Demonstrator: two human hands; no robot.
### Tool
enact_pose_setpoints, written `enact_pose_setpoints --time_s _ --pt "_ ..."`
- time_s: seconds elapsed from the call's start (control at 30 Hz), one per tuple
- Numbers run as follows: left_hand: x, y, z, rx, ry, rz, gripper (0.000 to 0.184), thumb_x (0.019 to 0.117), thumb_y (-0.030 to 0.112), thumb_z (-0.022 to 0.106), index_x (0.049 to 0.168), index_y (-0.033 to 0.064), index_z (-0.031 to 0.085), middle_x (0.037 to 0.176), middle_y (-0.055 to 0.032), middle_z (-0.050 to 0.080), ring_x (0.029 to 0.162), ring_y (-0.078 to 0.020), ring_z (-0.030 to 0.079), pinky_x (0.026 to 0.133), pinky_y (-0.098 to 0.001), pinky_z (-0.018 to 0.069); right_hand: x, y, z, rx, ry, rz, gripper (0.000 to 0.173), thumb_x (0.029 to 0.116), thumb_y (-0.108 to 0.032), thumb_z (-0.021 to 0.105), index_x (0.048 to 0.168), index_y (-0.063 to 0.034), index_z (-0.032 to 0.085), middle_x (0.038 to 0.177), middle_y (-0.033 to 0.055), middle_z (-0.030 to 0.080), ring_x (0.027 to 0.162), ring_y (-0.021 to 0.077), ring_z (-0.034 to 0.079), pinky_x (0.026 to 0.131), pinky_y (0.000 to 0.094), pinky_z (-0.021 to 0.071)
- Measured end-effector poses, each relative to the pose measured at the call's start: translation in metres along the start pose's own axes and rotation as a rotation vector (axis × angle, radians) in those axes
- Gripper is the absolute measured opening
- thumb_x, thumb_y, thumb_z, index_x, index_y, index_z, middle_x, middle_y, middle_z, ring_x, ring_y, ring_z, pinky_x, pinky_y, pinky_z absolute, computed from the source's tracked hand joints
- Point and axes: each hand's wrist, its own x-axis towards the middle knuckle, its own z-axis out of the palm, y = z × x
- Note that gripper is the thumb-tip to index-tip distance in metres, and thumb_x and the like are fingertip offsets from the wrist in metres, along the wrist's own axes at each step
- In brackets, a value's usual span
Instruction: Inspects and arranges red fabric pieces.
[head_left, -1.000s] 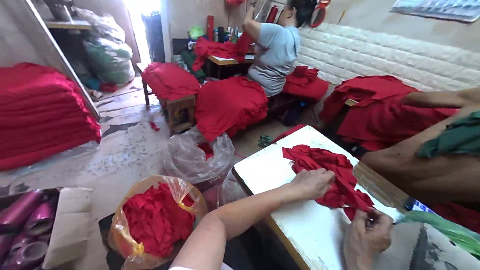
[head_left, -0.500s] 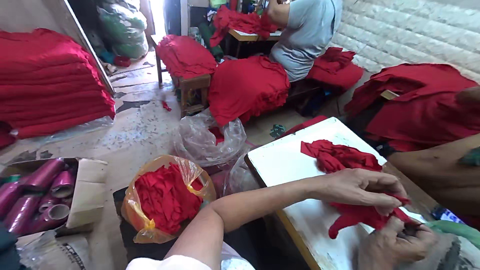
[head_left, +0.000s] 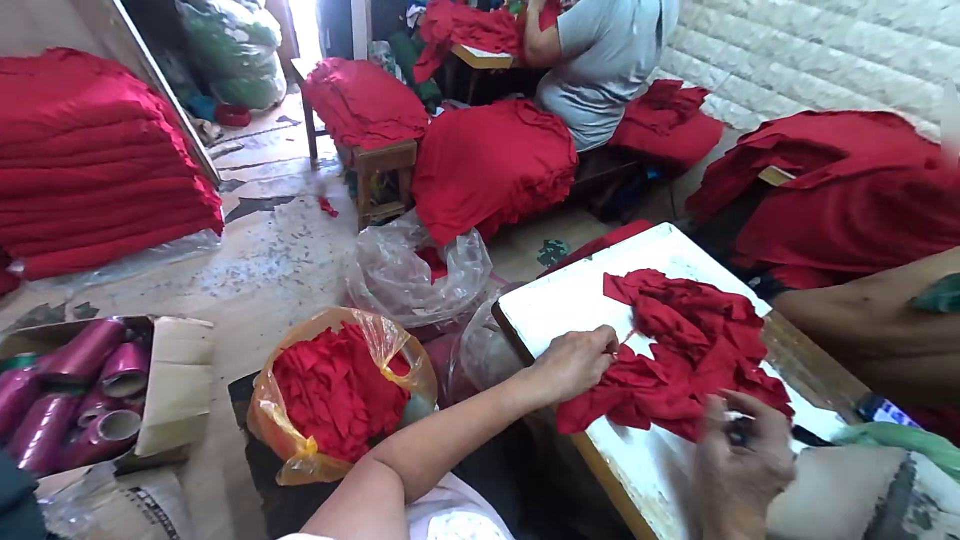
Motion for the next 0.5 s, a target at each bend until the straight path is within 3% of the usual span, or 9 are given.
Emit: enact_pose_setpoints --time_s 0.07,0.13,0.2,0.3,0.4,0.5 --pt "-0.001 -0.001 0.002 0.065 0.011 -0.009 0.022 0.1011 0.004 0.054 0.116 -0.0089 0.065 0.113 -0.0256 0.065 0.111 -0.0381 0.063 0.096 -0.0539 0.0467 -0.001 -0.007 0.006 -0.065 -0.206 -0.073 0.039 0.0960 -0.020 0.064 0.121 0.0101 0.065 0.110 0.0337 0.064 0.088 0.0459 0.067 0.072 0.0600 0.0539" --pt "-0.003 -0.001 0.001 0.183 -0.016 -0.048 0.023 0.0989 0.007 0.060 0.117 -0.0057 0.066 0.122 -0.0251 0.061 0.120 -0.0401 0.056 0.102 -0.0561 0.0406 -0.003 -0.008 0.015 -0.122 -0.268 -0.076 0.024 0.0930 -0.010 0.065 0.110 0.0074 0.070 0.107 0.0321 0.066 0.091 0.0500 0.067 0.072 0.0662 0.0522" --pt "-0.007 -0.004 0.003 0.264 -0.019 -0.060 0.021 0.0972 0.006 0.062 0.114 -0.0058 0.066 0.120 -0.0252 0.063 0.119 -0.0412 0.057 0.102 -0.0565 0.0407 -0.004 -0.005 0.015 -0.164 -0.226 -0.044 0.017 0.0934 -0.003 0.062 0.103 0.0098 0.068 0.101 0.0315 0.066 0.090 0.0498 0.067 0.074 0.0658 0.0516" --pt "-0.007 -0.014 0.002 0.213 0.014 -0.008 0.020 0.0995 0.005 0.057 0.110 -0.0078 0.068 0.112 -0.0244 0.066 0.113 -0.0390 0.062 0.101 -0.0557 0.0423 -0.002 -0.003 0.010 -0.152 -0.133 0.089 0.021 0.0997 -0.004 0.056 0.110 0.0132 0.063 0.098 0.0321 0.067 0.089 0.0466 0.067 0.079 0.0622 0.0522" --pt "-0.002 -0.012 -0.003 -0.081 0.038 0.055 0.022 0.1030 0.004 0.051 0.112 -0.0112 0.065 0.104 -0.0240 0.070 0.100 -0.0327 0.069 0.093 -0.0496 0.0509 0.000 -0.007 0.006 -0.118 -0.001 0.183 0.029 0.1045 -0.009 0.052 0.116 0.0165 0.059 0.100 0.0343 0.066 0.088 0.0434 0.067 0.082 0.0549 0.0534" --pt "0.006 0.000 -0.003 -0.346 -0.004 0.116 0.022 0.1039 0.004 0.051 0.116 -0.0128 0.060 0.097 -0.0214 0.067 0.086 -0.0237 0.066 0.084 -0.0401 0.0538 0.001 -0.004 0.005 -0.092 0.134 0.145 0.028 0.1042 -0.006 0.051 0.115 0.0192 0.058 0.102 0.0366 0.064 0.090 0.0405 0.067 0.085 0.0469 0.0542"
